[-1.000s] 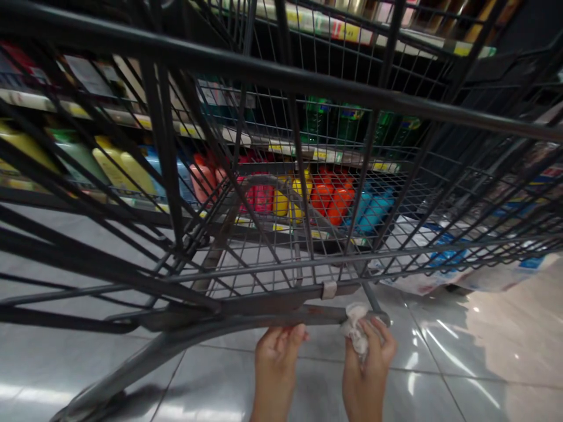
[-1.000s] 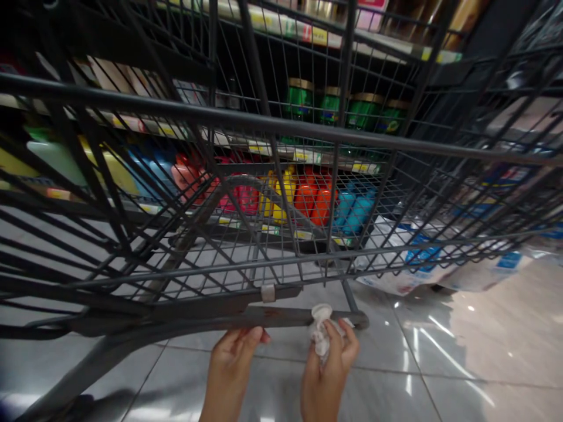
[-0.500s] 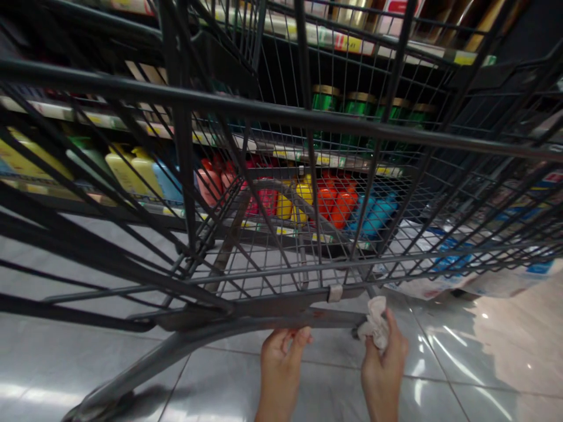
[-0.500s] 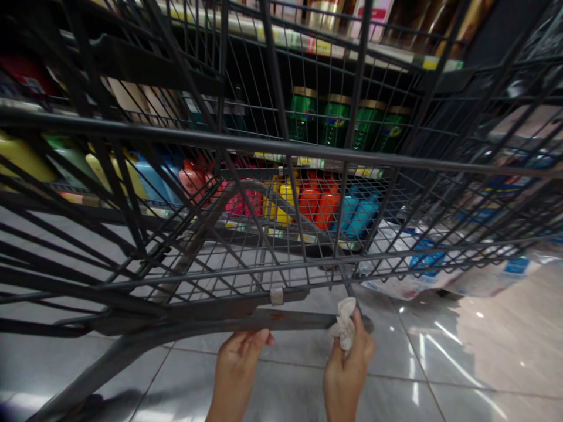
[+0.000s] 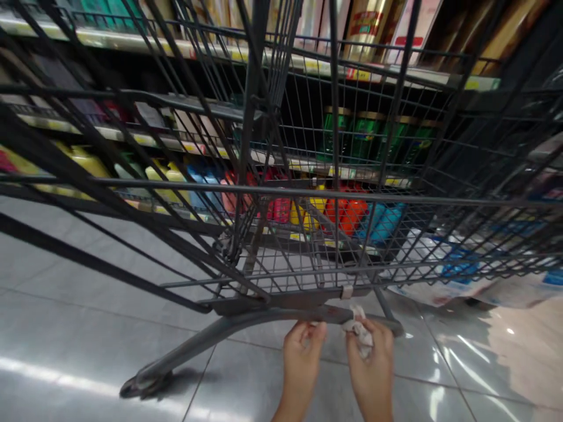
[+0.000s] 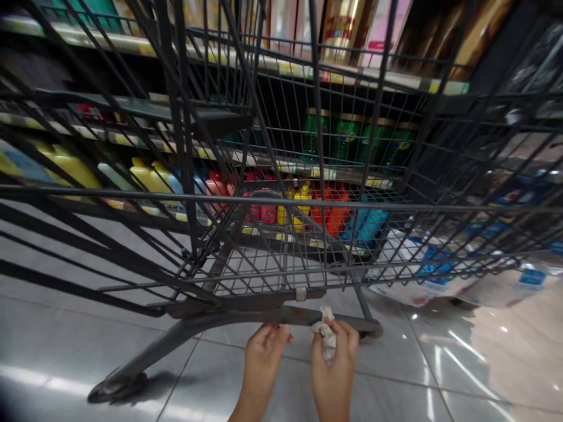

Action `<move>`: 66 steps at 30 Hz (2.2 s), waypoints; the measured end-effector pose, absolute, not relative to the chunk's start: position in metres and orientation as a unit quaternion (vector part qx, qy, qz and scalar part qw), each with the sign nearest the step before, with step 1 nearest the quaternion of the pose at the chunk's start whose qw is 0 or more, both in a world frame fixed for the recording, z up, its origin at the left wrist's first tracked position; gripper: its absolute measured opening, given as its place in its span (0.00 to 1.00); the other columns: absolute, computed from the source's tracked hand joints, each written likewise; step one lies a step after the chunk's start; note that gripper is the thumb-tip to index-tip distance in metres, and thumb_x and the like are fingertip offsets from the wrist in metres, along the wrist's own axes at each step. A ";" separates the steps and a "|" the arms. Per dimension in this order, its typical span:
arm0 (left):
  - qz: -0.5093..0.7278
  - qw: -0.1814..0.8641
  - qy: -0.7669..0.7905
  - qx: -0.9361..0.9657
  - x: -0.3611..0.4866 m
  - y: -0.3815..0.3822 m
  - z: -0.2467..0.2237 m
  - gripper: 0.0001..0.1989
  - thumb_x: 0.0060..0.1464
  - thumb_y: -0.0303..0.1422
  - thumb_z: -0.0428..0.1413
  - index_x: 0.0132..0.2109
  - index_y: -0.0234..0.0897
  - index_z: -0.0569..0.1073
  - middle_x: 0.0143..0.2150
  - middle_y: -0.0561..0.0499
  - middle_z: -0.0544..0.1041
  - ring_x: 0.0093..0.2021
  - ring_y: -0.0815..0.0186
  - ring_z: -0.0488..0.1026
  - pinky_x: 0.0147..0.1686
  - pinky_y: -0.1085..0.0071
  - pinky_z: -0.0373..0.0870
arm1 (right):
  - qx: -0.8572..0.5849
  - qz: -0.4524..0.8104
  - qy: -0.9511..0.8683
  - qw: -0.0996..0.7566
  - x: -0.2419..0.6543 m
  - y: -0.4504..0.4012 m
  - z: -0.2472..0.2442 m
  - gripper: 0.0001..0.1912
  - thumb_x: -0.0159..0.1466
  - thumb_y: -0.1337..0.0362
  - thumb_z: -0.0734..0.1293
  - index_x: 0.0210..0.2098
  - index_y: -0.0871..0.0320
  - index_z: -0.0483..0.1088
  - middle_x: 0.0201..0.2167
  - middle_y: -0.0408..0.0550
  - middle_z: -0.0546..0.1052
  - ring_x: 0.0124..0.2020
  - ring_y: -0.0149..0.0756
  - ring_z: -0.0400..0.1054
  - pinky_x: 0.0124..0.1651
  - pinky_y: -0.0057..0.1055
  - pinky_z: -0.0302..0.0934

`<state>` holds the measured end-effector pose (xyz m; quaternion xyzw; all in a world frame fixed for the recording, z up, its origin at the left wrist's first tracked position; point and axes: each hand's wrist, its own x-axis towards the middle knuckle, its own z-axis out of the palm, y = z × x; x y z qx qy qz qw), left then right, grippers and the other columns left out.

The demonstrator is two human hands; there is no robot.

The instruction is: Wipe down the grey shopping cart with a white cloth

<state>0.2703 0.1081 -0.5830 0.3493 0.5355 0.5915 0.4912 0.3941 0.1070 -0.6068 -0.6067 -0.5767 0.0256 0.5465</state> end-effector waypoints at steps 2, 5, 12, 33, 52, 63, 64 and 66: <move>0.594 0.495 0.529 0.349 0.267 0.103 -0.579 0.28 0.40 0.58 0.59 0.31 0.34 0.74 0.24 0.49 0.75 0.28 0.64 0.73 0.33 0.69 0.70 | -0.600 0.039 -0.587 0.543 0.387 0.104 -0.596 0.08 0.60 0.63 0.64 0.40 0.57 0.69 0.39 0.50 0.67 0.42 0.41 0.65 0.45 0.38 0.61; 0.600 0.486 0.539 0.337 0.263 0.091 -0.575 0.28 0.44 0.55 0.59 0.39 0.33 0.74 0.24 0.51 0.74 0.29 0.65 0.73 0.33 0.70 0.70 | -0.584 0.081 -0.601 0.540 0.378 0.099 -0.577 0.06 0.59 0.65 0.63 0.37 0.56 0.69 0.38 0.49 0.69 0.42 0.40 0.67 0.44 0.37 0.62; 0.599 0.324 0.580 0.447 0.259 0.057 -0.540 0.09 0.54 0.36 0.53 0.36 0.37 0.75 0.32 0.48 0.77 0.30 0.66 0.73 0.30 0.71 0.71 | -0.522 0.248 -0.644 0.502 0.365 0.092 -0.503 0.07 0.54 0.70 0.62 0.30 0.56 0.71 0.34 0.47 0.73 0.39 0.37 0.68 0.41 0.31 0.63; 0.521 -0.181 0.549 0.629 0.215 0.081 -0.436 0.20 0.57 0.23 0.49 0.56 0.35 0.67 0.52 0.42 0.76 0.59 0.56 0.63 0.61 0.50 0.49 | -0.398 -0.197 -0.773 0.452 0.357 0.103 -0.398 0.17 0.60 0.76 0.58 0.44 0.56 0.68 0.43 0.53 0.68 0.42 0.38 0.67 0.40 0.34 0.68; 0.288 -0.366 0.377 0.801 0.154 0.094 -0.405 0.21 0.57 0.28 0.48 0.57 0.27 0.69 0.46 0.45 0.79 0.48 0.65 0.67 0.44 0.67 0.55 | -0.403 -0.196 -0.780 0.437 0.355 0.102 -0.430 0.16 0.57 0.76 0.58 0.41 0.57 0.70 0.40 0.53 0.68 0.38 0.38 0.67 0.36 0.33 0.68; 0.301 -0.358 0.267 0.843 0.125 0.114 -0.402 0.21 0.58 0.26 0.44 0.56 0.27 0.70 0.45 0.45 0.79 0.49 0.63 0.71 0.51 0.68 0.58 | -0.418 -0.199 -0.795 0.392 0.351 0.096 -0.422 0.17 0.60 0.76 0.57 0.45 0.57 0.66 0.43 0.54 0.67 0.40 0.37 0.70 0.36 0.30 0.71; 0.303 -0.361 0.265 0.841 0.125 0.114 -0.404 0.21 0.58 0.27 0.44 0.56 0.27 0.69 0.45 0.45 0.79 0.49 0.63 0.71 0.50 0.68 0.58 | -0.411 -0.195 -0.801 0.389 0.351 0.096 -0.418 0.17 0.60 0.77 0.56 0.45 0.58 0.66 0.42 0.54 0.68 0.39 0.36 0.70 0.36 0.29 0.71; 0.306 -0.368 0.263 0.838 0.125 0.115 -0.406 0.21 0.58 0.27 0.43 0.57 0.27 0.69 0.46 0.44 0.79 0.49 0.64 0.71 0.49 0.69 0.58 | -0.385 -0.199 -0.811 0.393 0.347 0.095 -0.409 0.15 0.62 0.76 0.57 0.45 0.58 0.67 0.41 0.53 0.70 0.39 0.34 0.71 0.37 0.26 0.70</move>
